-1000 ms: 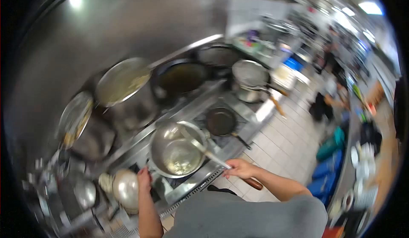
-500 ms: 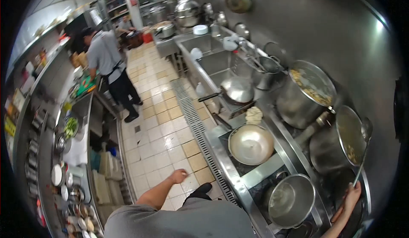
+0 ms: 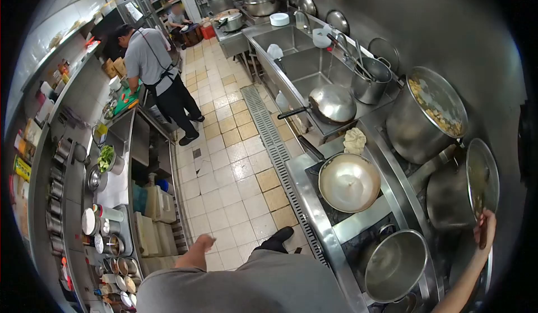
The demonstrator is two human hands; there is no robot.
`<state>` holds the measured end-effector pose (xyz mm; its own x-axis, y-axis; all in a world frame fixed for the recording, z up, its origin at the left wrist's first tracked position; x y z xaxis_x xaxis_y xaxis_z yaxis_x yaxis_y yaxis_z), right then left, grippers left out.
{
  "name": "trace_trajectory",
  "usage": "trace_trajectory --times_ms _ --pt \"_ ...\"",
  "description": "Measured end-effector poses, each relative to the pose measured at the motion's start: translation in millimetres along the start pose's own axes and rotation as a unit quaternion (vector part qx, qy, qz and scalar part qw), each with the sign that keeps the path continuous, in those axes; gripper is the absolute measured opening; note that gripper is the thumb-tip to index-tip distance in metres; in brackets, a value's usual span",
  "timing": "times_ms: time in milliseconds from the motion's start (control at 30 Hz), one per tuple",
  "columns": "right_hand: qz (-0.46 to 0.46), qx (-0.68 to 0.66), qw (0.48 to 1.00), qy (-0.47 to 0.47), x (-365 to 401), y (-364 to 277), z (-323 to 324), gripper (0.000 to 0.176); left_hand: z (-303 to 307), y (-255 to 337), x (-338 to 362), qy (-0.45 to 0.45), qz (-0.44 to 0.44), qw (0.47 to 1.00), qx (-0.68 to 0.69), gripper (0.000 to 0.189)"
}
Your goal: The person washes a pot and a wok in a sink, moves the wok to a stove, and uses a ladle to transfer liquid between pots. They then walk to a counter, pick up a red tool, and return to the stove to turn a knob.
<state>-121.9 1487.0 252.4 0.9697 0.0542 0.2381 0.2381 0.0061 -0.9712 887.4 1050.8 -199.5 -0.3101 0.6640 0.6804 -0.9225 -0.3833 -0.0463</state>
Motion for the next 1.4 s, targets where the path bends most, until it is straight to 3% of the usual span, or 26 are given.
trace_trajectory --times_ms 33,67,100,133,200,233,300,333,367,400,467,500,533,567,600,633,667,733,767,800,867,967,1033,1067,1167,1400 --pt "0.001 0.002 1.000 0.005 -4.6 -8.8 -4.7 0.019 -30.2 37.5 -59.2 0.010 -0.232 0.964 -0.132 0.046" --pt "-0.080 -0.051 0.995 -0.004 -9.8 -3.4 -9.1 0.021 4.4 94.7 -12.8 0.051 -0.251 0.960 -0.112 0.046" --pt "-0.159 -0.106 0.981 -0.016 -14.3 4.1 -10.8 0.024 13.5 127.6 -13.9 0.128 -0.313 0.940 0.031 0.047" --pt "-0.157 -0.103 0.982 -0.012 -22.1 1.9 -2.2 0.024 23.4 168.8 -4.9 0.140 -0.350 0.925 0.051 0.048" --pt "-0.215 -0.284 0.929 -0.104 -35.8 -8.6 -6.0 0.036 33.5 231.0 8.7 0.110 -0.377 0.910 0.131 0.045" --pt "-0.212 -0.280 0.931 -0.101 -53.4 -6.6 5.9 0.036 33.4 253.5 10.7 0.085 -0.390 0.900 0.173 0.044" --pt "-0.187 -0.386 0.873 -0.234 -61.2 -20.5 2.3 0.043 48.5 282.4 32.8 0.079 -0.401 0.895 0.180 0.042" --pt "-0.155 -0.400 0.880 -0.204 -65.8 -26.1 13.1 0.044 49.5 295.8 45.7 0.073 -0.411 0.890 0.182 0.040" --pt "-0.215 -0.452 0.834 -0.234 -36.4 -30.7 -3.2 0.045 45.2 298.4 45.0 0.068 -0.407 0.889 0.201 0.038" --pt "-0.081 -0.468 0.844 -0.250 -62.7 -38.9 18.0 0.049 36.3 296.5 36.9 0.056 -0.409 0.885 0.213 0.037" --pt "-0.207 -0.506 0.806 -0.228 38.9 -53.1 -42.1 0.055 10.3 284.4 5.6 0.098 -0.449 0.875 0.151 0.042" --pt "-0.135 -0.507 0.819 -0.233 36.8 -57.7 -35.4 0.057 0.4 276.3 -5.5 0.119 -0.461 0.876 0.079 0.047" --pt "-0.068 -0.458 0.847 -0.260 36.1 -64.1 -33.7 0.031 -18.2 252.2 -31.0 0.089 -0.419 0.901 0.073 0.045" --pt "-0.118 -0.481 0.858 -0.136 70.8 -67.3 -41.9 0.030 -25.2 246.4 -13.2 0.094 -0.515 0.852 -0.033 0.042" --pt "-0.132 -0.500 0.837 -0.180 66.9 -70.0 -43.0 0.033 -51.7 215.0 -58.9 0.044 -0.463 0.884 -0.036 0.046" --pt "-0.182 -0.505 0.827 -0.169 62.3 -66.1 -38.8 0.046 -77.2 196.0 -106.2 0.057 -0.499 0.863 -0.052 0.040" --pt "-0.187 -0.497 0.834 -0.152 67.7 -67.3 -36.6 0.052 -50.7 178.1 -26.0 -0.032 -0.458 0.878 -0.137 0.034" --pt "-0.189 -0.477 0.845 -0.151 82.4 -75.4 -41.4 0.060 -90.8 136.3 -76.3 0.013 -0.605 0.734 -0.306 0.032" --pt "-0.185 -0.468 0.848 -0.163 88.3 -78.2 -42.7 0.063 -92.3 126.2 -59.5 0.052 -0.669 0.645 -0.366 0.034" --pt "-0.186 -0.484 0.840 -0.161 87.1 -77.8 -41.7 0.061 -94.0 126.9 -59.6 0.049 -0.674 0.638 -0.368 0.034" --pt "-0.173 -0.473 0.850 -0.155 91.9 -81.6 -38.4 0.060 -86.5 101.6 -90.6 0.019 -0.531 0.718 -0.450 0.034" --pt "-0.166 -0.472 0.854 -0.144 103.0 -81.9 -34.2 0.058 -75.5 114.8 -91.8 0.057 -0.564 0.703 -0.430 0.032" --pt "-0.161 -0.472 0.854 -0.152 106.9 -83.2 -29.6 0.057 -53.0 114.6 -95.1 -0.072 -0.311 0.945 -0.072 0.031" --pt "-0.160 -0.477 0.850 -0.154 111.0 -83.3 -27.4 0.058 -25.6 124.3 -56.6 -0.070 -0.183 0.974 0.116 0.030" --pt "-0.136 -0.460 0.866 -0.144 134.9 -87.5 -22.4 0.039 -16.4 181.2 -30.7 -0.070 -0.215 0.965 0.133 0.028" --pt "-0.117 -0.448 0.873 -0.153 209.2 -80.5 -2.1 0.047 -10.7 251.1 -3.0 -0.070 -0.280 0.946 0.146 0.027"
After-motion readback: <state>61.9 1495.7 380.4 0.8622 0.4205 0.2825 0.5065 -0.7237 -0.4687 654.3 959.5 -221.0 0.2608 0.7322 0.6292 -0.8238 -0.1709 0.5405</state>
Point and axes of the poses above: each hand's wrist, its own x-axis away from the middle knuckle, its own z-axis out of the back of the hand, y = z × x, the point moved 9 cm from there along -x, towards the middle knuckle, and after that the axes turned 13 degrees about y, right-handed, at the moved point
